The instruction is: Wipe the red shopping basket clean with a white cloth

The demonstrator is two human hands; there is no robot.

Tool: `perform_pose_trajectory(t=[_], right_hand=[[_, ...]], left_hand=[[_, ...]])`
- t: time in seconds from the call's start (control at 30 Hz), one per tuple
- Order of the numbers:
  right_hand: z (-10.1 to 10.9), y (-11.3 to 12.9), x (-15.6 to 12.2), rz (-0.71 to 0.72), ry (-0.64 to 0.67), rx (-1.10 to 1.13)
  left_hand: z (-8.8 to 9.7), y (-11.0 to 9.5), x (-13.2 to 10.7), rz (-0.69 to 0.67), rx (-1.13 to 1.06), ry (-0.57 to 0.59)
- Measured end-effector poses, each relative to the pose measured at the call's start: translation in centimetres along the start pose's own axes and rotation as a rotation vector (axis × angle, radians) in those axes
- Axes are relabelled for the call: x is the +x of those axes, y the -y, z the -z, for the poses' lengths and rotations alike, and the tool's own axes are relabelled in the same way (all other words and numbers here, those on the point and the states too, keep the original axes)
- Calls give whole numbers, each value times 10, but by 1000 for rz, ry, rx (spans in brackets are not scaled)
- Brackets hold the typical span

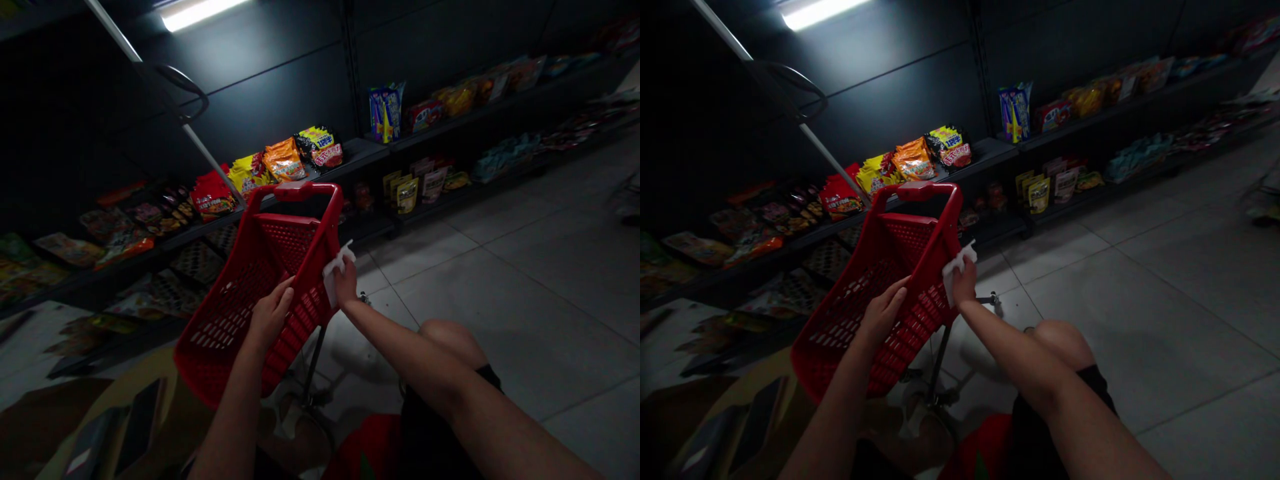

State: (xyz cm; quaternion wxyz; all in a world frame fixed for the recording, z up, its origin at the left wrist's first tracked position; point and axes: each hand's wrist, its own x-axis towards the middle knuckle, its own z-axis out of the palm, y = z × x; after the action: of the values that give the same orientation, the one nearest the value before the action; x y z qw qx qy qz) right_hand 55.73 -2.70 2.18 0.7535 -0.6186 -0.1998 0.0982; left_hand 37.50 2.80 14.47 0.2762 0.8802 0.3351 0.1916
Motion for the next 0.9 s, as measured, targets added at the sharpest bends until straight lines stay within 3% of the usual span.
perform_pose_trajectory(t=[0.07, 0.17, 0.23, 0.3, 0.37, 0.47, 0.67, 0.8, 0.9], right_hand=[[-10, 18, -14, 100, 97, -41], [-14, 33, -44, 276, 456, -117], [-7, 32, -52, 381, 644, -205], [4, 22, -43, 455, 727, -304], [16, 8, -22, 431, 654, -382], [26, -21, -2, 276, 439, -402], [28, -74, -20, -25, 188, -219], [23, -72, 10, -58, -29, -182], [18, -63, 26, 11, -26, -110]], left_hand=[[0, 0, 0, -13, -4, -1], [1, 2, -1, -13, 13, 4], [1, 3, -2, -9, 22, 12], [1, 4, -4, -23, 18, 8], [1, 4, -5, -36, 8, 0], [0, 3, -5, -30, 6, -1], [-4, 0, 0, -27, -8, -21], [-4, -2, -2, -29, -5, -5], [-3, -3, -4, -43, 17, 2]])
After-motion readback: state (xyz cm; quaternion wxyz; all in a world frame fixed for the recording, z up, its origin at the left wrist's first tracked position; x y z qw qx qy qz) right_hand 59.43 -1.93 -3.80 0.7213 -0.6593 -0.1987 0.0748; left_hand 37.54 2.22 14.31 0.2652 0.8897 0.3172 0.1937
